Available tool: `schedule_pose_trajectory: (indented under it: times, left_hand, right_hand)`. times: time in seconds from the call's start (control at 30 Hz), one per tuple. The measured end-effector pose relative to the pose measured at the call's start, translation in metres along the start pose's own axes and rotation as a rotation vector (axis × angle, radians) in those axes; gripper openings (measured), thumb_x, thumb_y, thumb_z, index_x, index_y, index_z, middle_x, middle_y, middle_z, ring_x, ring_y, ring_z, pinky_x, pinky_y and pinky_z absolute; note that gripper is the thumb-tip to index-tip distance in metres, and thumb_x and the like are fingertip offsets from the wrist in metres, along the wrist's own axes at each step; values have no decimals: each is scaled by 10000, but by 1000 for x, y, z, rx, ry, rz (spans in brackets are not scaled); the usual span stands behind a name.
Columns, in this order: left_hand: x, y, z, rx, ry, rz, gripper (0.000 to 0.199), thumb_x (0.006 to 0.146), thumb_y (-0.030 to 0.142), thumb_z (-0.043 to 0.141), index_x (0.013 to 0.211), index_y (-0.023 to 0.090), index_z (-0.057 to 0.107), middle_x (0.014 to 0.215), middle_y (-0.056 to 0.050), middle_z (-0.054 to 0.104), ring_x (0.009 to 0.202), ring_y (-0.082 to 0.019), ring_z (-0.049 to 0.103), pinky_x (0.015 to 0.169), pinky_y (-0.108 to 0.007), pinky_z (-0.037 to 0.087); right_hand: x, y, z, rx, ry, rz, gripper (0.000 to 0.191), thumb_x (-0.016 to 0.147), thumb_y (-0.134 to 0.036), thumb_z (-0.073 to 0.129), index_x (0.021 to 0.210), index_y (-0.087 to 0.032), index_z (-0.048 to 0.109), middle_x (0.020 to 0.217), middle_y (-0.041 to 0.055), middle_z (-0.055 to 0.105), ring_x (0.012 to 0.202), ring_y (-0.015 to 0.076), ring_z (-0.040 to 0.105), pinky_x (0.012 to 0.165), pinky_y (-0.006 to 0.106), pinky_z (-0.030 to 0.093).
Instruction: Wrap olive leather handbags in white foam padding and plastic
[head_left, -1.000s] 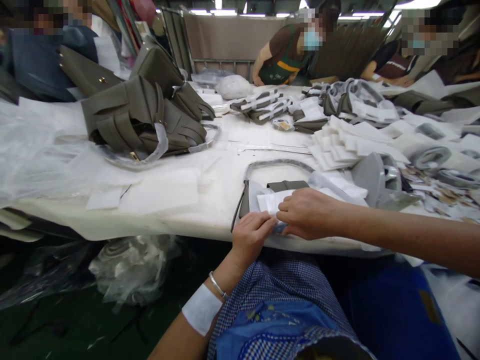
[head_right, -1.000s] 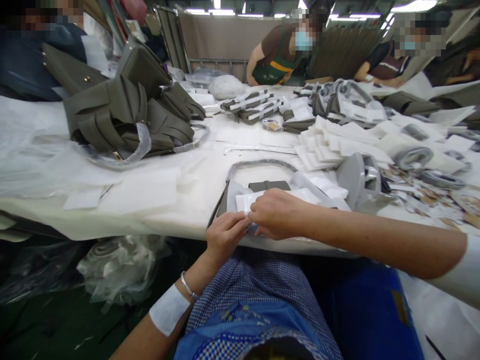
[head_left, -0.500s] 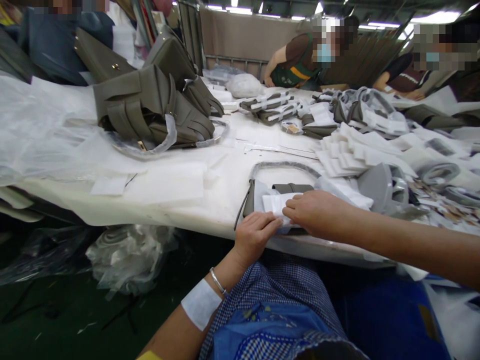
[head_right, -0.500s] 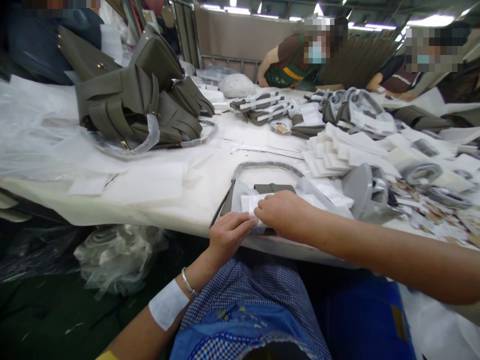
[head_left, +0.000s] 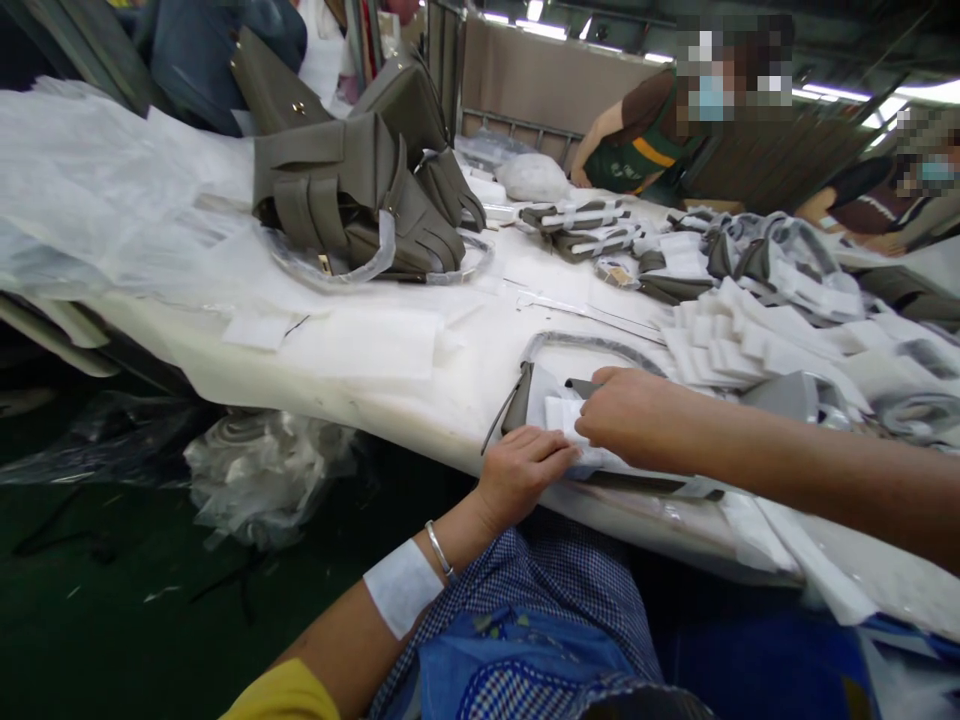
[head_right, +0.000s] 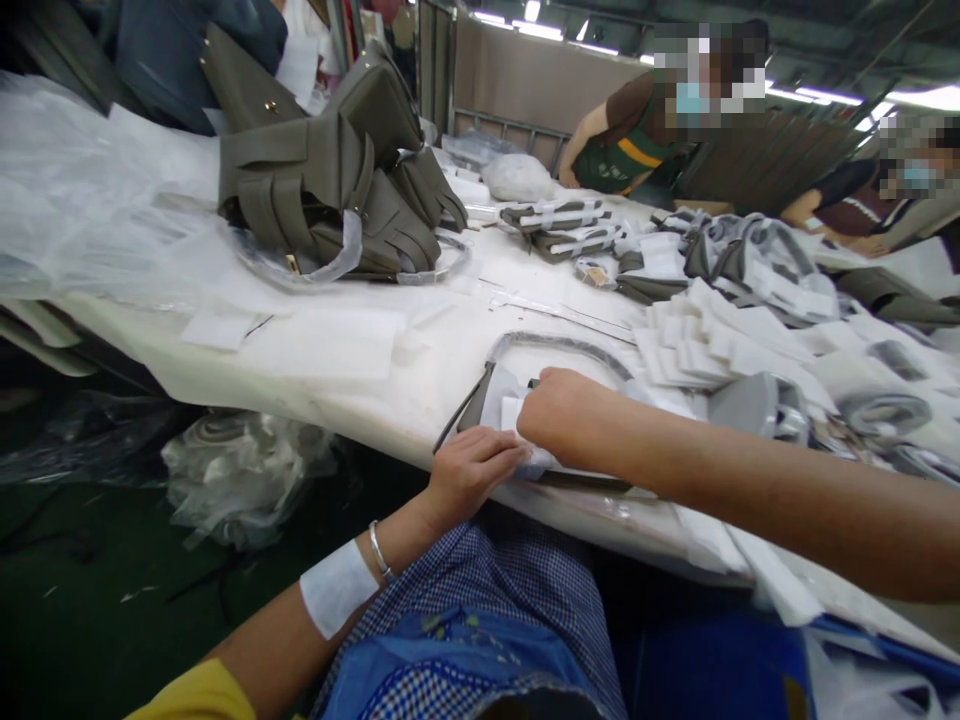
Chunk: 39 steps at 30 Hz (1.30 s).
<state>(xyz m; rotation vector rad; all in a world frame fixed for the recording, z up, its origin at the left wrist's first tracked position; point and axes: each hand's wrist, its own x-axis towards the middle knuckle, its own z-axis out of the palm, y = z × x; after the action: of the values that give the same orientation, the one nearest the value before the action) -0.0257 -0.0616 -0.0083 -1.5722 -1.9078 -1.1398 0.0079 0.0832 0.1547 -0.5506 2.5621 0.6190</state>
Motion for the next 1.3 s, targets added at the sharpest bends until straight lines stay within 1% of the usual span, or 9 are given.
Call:
schedule_pose_trajectory:
  times: [0.13, 0.4, 0.57, 0.73, 0.97, 1.07, 1.13, 1.23, 1.3]
  left_hand:
    - [-1, 0, 2, -3, 16, -11, 161, 975, 199, 557, 1076, 231, 679, 1070, -3, 737, 957, -152, 664, 880, -297, 498]
    - [-1, 0, 2, -6, 8, -19, 163, 972, 179, 558, 1070, 237, 674, 1039, 7, 739, 947, -148, 659, 861, -296, 496]
    - [0, 0, 3, -18, 5, -26, 153, 976, 195, 558, 1073, 231, 671, 1019, 1, 738, 965, -150, 661, 857, -296, 499]
    - [1, 1, 4, -14, 32, -29, 162, 973, 195, 562, 1088, 225, 672, 1051, -13, 737, 957, -160, 664, 854, -306, 510]
    - [1, 3, 2, -6, 40, -15, 184, 960, 161, 571, 1092, 231, 676, 1020, -9, 737, 989, -147, 672, 900, -297, 533]
    - [1, 4, 2, -10, 60, -16, 180, 951, 169, 586, 1090, 233, 681, 1020, -14, 740, 1014, -160, 676, 915, -308, 542]
    - [2, 4, 2, -19, 68, -15, 185, 945, 161, 590, 1089, 230, 683, 1005, -15, 743, 999, -164, 682, 902, -312, 553]
    - [3, 3, 3, -31, 82, -12, 194, 931, 138, 599, 1078, 229, 687, 975, -14, 747, 990, -170, 688, 883, -315, 562]
    - [3, 3, 4, -42, 94, -13, 211, 922, 125, 608, 1086, 232, 687, 978, -15, 751, 998, -176, 690, 879, -318, 564]
  right_hand:
    - [17, 13, 8, 108, -37, 66, 168, 801, -297, 715, 650, -224, 720, 584, 61, 689, 672, 217, 677, 652, 326, 457]
    - [45, 26, 2, 57, -151, 48, 153, 725, -361, 808, 712, -213, 771, 652, 67, 715, 671, 223, 668, 564, 291, 383]
    - [49, 44, 9, 111, -124, -36, 234, 804, -457, 726, 802, -234, 799, 704, 69, 732, 663, 210, 641, 559, 295, 317]
    - [52, 61, 21, 222, -75, -75, 283, 772, -521, 726, 799, -247, 792, 692, 39, 721, 625, 177, 581, 573, 295, 275]
    - [68, 112, 47, 436, 26, 44, 272, 709, -458, 779, 733, -192, 727, 665, 6, 680, 580, 129, 522, 557, 258, 280]
    - [72, 129, 61, 573, 41, 118, 262, 724, -442, 746, 746, -180, 737, 664, 13, 694, 604, 146, 579, 592, 252, 363]
    - [67, 131, 68, 582, 112, 175, 282, 796, -437, 662, 791, -170, 751, 732, 52, 729, 694, 193, 641, 667, 283, 427]
    - [48, 118, 78, 608, 242, 211, 383, 899, -455, 523, 1034, -181, 754, 1046, 99, 753, 982, 255, 675, 866, 354, 471]
    - [34, 103, 86, 698, 277, 160, 523, 883, -529, 553, 1288, -214, 655, 1305, 92, 663, 1187, 270, 609, 1007, 381, 441]
